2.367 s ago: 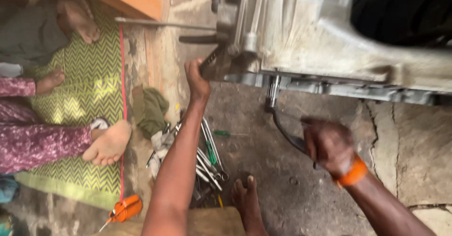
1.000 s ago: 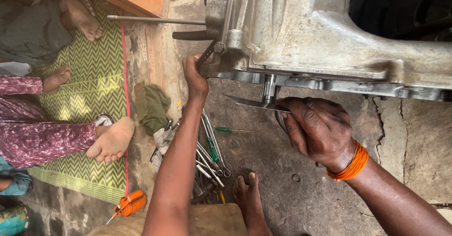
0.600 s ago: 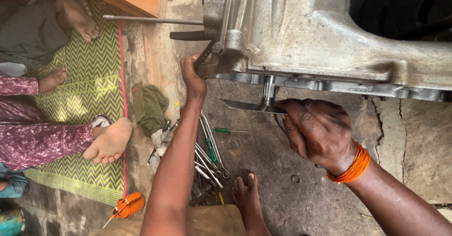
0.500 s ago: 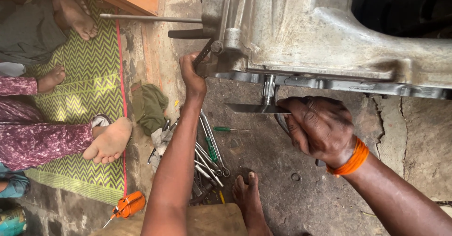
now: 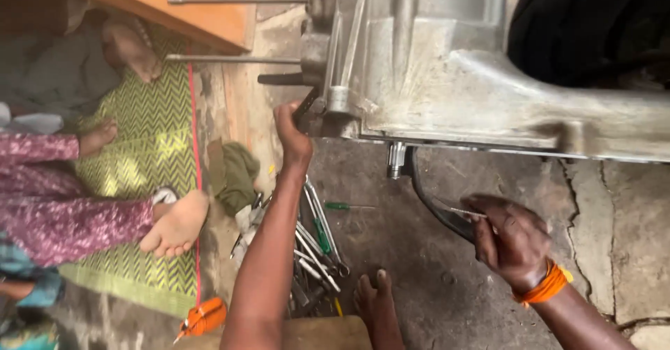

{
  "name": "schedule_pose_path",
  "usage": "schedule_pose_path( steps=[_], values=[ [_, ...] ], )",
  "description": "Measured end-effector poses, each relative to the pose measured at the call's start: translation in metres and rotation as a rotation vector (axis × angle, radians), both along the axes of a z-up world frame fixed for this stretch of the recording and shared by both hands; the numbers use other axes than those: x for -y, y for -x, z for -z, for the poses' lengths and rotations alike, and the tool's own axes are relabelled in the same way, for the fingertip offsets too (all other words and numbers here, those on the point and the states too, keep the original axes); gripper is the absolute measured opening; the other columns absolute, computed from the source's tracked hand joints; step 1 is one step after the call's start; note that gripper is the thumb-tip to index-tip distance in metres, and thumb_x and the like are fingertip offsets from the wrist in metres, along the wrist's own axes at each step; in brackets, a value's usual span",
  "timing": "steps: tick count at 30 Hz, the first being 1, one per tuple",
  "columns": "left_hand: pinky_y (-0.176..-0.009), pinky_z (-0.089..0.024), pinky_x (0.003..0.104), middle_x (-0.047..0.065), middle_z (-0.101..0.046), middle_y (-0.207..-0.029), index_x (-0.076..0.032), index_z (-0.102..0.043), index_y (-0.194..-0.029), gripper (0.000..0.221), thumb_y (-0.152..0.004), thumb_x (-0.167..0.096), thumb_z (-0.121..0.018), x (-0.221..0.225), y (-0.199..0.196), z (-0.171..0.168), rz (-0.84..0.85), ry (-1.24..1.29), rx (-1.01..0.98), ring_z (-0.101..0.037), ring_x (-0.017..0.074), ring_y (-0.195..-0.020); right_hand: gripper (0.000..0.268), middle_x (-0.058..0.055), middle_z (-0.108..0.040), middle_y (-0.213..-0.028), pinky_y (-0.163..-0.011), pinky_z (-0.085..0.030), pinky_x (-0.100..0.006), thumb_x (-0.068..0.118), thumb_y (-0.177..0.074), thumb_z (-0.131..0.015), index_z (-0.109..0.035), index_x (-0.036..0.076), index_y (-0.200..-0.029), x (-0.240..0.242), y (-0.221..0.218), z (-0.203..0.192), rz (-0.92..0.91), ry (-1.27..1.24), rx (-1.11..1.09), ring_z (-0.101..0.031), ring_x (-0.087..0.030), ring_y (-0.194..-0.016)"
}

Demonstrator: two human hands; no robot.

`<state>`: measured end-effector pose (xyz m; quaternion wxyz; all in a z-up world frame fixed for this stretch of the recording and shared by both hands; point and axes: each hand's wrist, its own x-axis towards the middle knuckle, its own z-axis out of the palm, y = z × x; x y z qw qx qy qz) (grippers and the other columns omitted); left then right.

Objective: The recorder is working on a motorcycle engine casing, cleaning and inspecting parts.

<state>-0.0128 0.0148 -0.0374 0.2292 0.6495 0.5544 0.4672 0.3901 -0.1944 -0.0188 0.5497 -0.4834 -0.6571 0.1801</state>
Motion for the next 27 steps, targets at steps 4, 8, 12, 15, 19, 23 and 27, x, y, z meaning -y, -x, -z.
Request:
schedule_pose_path(
  steps=[4, 8, 12, 15, 19, 23, 27],
  values=[
    [-0.094, -0.049, 0.036, 0.010, -0.049, -0.114, -0.001, -0.058, -0.114, 0.022, -0.098, -0.015, -0.061, 0.006, -0.015, -0.018, 0.003, -0.100, -0.246, -0.055, 0.0206, -0.108, 0.014, -0.017, -0.075, -0.101, -0.073, -0.064, -0.033, 0.006, -0.103, -0.062, -0.066, -0.004, -0.111, -0.032, 0.001, -0.024, 0.002, -0.169, -0.078, -0.077, -0.025, -0.089],
    [-0.104, -0.049, 0.036, 0.009, -0.053, -0.122, -0.004, -0.062, -0.119, 0.021, -0.107, -0.021, -0.060, -0.001, -0.001, 0.011, -0.001, -0.057, -0.138, -0.058, 0.0204, -0.115, 0.015, -0.017, -0.076, -0.100, -0.072, -0.063, -0.030, 0.006, -0.103, -0.067, -0.066, -0.006, -0.112, -0.048, -0.004, -0.028, 0.001, -0.118, -0.080, -0.077, -0.022, -0.088],
    [-0.103, -0.047, 0.038, 0.009, -0.056, -0.121, -0.003, -0.060, -0.120, 0.036, -0.094, -0.021, -0.078, 0.003, -0.014, -0.004, 0.011, -0.131, -0.366, -0.056, 0.0239, -0.116, 0.016, -0.016, -0.077, -0.099, -0.071, -0.062, -0.029, 0.002, -0.101, -0.068, -0.068, -0.007, -0.115, -0.054, -0.009, -0.053, 0.005, -0.081, -0.095, -0.077, -0.021, -0.085],
    [-0.106, -0.048, 0.037, 0.010, -0.050, -0.126, -0.003, -0.053, -0.126, 0.049, -0.093, -0.026, -0.080, 0.000, -0.007, 0.012, 0.018, -0.161, -0.243, -0.055, 0.0227, -0.119, 0.015, -0.015, -0.077, -0.099, -0.071, -0.061, -0.031, 0.001, -0.100, -0.069, -0.068, -0.005, -0.114, -0.056, -0.012, -0.055, -0.001, -0.085, -0.072, -0.077, -0.021, -0.085],
    [-0.101, -0.048, 0.037, 0.011, -0.048, -0.123, -0.002, -0.053, -0.126, 0.058, -0.089, -0.037, -0.081, 0.008, -0.021, -0.007, 0.014, -0.059, -0.220, -0.054, 0.0216, -0.116, 0.016, -0.016, -0.077, -0.098, -0.065, -0.059, -0.030, 0.002, -0.099, -0.070, -0.067, -0.005, -0.114, -0.054, -0.010, -0.056, -0.041, -0.139, -0.098, -0.074, -0.018, -0.077],
    [-0.102, -0.046, 0.036, 0.010, -0.048, -0.121, -0.001, -0.056, -0.126, 0.055, -0.098, -0.046, -0.072, 0.007, -0.018, -0.004, -0.001, -0.044, -0.164, -0.053, 0.0221, -0.118, 0.016, -0.013, -0.076, -0.093, -0.060, -0.057, -0.030, 0.002, -0.098, -0.070, -0.068, -0.002, -0.113, -0.055, -0.007, -0.066, -0.096, -0.153, -0.093, -0.071, -0.015, -0.069],
    [-0.099, -0.048, 0.036, 0.009, -0.050, -0.120, -0.003, -0.059, -0.120, 0.046, -0.102, -0.045, -0.067, 0.002, 0.004, 0.018, -0.003, -0.061, -0.155, -0.054, 0.0205, -0.114, 0.018, -0.013, -0.076, -0.092, -0.058, -0.056, -0.029, 0.003, -0.096, -0.072, -0.068, -0.002, -0.113, -0.057, -0.004, -0.080, -0.149, -0.183, -0.074, -0.070, -0.015, -0.067]
  ],
)
